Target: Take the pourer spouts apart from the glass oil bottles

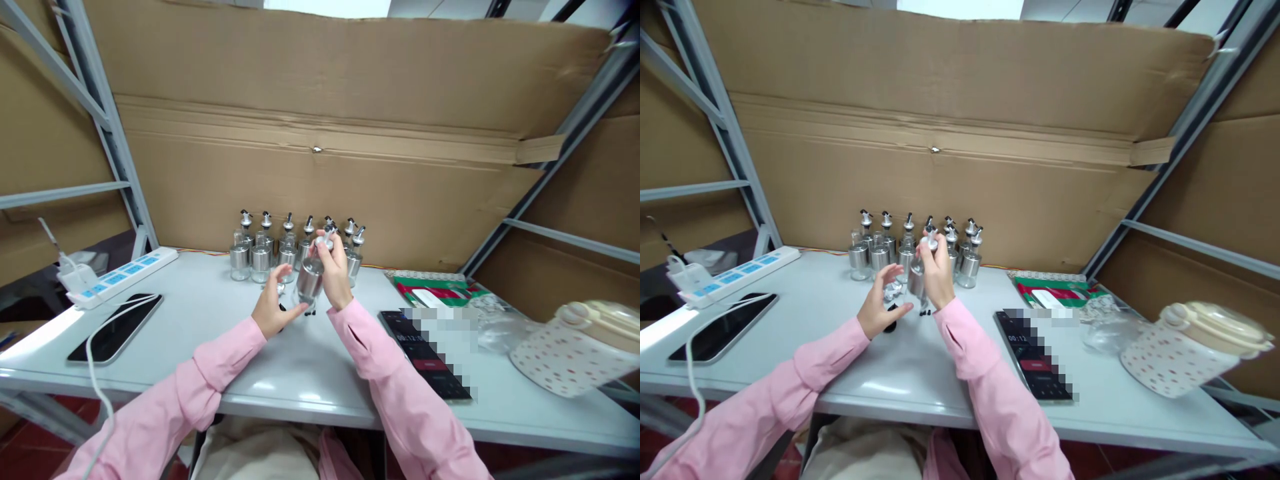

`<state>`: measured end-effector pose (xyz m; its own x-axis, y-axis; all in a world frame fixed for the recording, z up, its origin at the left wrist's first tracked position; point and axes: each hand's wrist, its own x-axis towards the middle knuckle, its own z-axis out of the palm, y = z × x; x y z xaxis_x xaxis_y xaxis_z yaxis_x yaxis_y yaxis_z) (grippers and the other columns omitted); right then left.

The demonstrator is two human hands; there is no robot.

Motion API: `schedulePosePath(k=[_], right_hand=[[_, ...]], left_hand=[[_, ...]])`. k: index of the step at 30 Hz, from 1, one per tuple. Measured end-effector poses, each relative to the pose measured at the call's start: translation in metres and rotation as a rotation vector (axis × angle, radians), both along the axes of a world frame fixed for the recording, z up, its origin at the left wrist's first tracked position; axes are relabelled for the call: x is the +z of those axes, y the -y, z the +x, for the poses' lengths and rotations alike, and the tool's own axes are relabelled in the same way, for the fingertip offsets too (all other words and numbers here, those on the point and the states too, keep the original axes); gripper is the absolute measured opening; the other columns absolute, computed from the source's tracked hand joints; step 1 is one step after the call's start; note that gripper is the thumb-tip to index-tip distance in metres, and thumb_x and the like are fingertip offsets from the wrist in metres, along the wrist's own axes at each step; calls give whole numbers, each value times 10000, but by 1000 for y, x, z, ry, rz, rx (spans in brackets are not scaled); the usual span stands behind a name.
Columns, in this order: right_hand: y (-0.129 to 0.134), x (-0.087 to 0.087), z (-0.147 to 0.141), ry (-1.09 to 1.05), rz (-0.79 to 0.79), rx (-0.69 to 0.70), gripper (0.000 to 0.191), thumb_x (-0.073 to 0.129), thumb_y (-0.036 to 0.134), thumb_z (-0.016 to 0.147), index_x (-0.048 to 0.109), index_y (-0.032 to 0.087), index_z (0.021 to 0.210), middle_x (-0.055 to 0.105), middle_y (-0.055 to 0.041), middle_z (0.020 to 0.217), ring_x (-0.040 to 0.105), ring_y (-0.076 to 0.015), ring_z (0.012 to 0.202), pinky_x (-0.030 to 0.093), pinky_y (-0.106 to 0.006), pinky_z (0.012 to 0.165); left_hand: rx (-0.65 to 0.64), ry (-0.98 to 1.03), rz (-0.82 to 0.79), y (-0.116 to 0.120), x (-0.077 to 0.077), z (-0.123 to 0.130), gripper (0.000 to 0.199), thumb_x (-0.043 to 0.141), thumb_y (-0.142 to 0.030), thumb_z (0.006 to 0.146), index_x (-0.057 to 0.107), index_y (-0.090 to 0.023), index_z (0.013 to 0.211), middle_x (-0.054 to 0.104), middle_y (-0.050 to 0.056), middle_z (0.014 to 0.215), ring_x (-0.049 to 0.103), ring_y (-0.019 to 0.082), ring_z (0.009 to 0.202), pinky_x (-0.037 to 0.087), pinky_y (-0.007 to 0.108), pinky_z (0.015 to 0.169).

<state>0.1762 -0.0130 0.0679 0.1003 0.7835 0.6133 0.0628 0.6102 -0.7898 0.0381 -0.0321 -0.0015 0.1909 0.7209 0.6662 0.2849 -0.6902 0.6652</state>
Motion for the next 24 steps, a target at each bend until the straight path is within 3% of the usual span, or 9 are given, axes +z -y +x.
schedulePosePath(k=[3, 5, 7, 11, 14, 17, 21, 24], right_hand=[[39, 2, -12, -42, -76, 215, 265, 415, 440, 856, 450, 217, 997, 531, 12, 730, 527, -123, 631, 439, -251, 625], [55, 2, -18, 7, -116, 263, 234, 460, 419, 838, 468, 211, 945, 516, 25, 687, 509, -115, 609, 424, -244, 602], [63, 2, -22, 60, -157, 204, 234, 542, 388, 791, 476, 206, 923, 534, 23, 723, 517, -115, 639, 425, -249, 624], [63, 8, -22, 80, -127, 36, 376, 597, 320, 745, 437, 213, 1067, 574, 10, 797, 541, -132, 718, 428, -273, 695], [62, 13, -19, 167, -84, -45, 161, 542, 344, 795, 518, 199, 862, 558, 28, 650, 521, -124, 637, 408, -267, 660], [62, 14, -17, 250, -100, 1, 386, 436, 433, 864, 443, 194, 560, 488, 39, 475, 469, -103, 499, 386, -257, 598], [59, 10, -15, 206, -166, 119, 452, 445, 520, 844, 405, 195, 532, 478, 45, 434, 458, -92, 431, 367, -240, 520], [59, 10, -13, 214, -194, 209, 461, 489, 552, 806, 406, 191, 531, 502, 40, 437, 460, -88, 421, 360, -232, 494]], left_hand=[[-173, 57, -280, 23, 1, 16, 708, 743, -340, 583, 403, -158, 1176, 581, 97, 1115, 570, 247, 1009, 456, 361, 879], [-108, 144, -374, 36, -3, 24, 616, 748, -287, 547, 458, -162, 1076, 613, 68, 1029, 594, 237, 920, 482, 355, 808], [-75, 219, -403, 43, -8, 29, 562, 737, -246, 535, 468, -171, 1022, 617, 59, 1008, 594, 231, 904, 484, 349, 789], [-62, 264, -443, 44, -24, 33, 546, 743, -220, 529, 447, -188, 986, 613, 45, 965, 591, 210, 865, 488, 321, 742], [-110, 249, -476, 43, -36, 35, 557, 749, -213, 530, 428, -193, 984, 610, 28, 923, 586, 185, 798, 482, 303, 698], [-156, 245, -461, 42, -41, 36, 539, 745, -201, 524, 432, -185, 962, 609, 25, 897, 577, 178, 787, 471, 303, 707], [-291, 187, -536, 35, -34, 28, 491, 733, -126, 471, 478, -159, 888, 600, 6, 796, 555, 149, 705, 456, 283, 670], [-502, 80, -632, 28, -24, 17, 451, 768, -141, 404, 551, -133, 799, 585, -2, 725, 529, 137, 667, 436, 266, 633]])
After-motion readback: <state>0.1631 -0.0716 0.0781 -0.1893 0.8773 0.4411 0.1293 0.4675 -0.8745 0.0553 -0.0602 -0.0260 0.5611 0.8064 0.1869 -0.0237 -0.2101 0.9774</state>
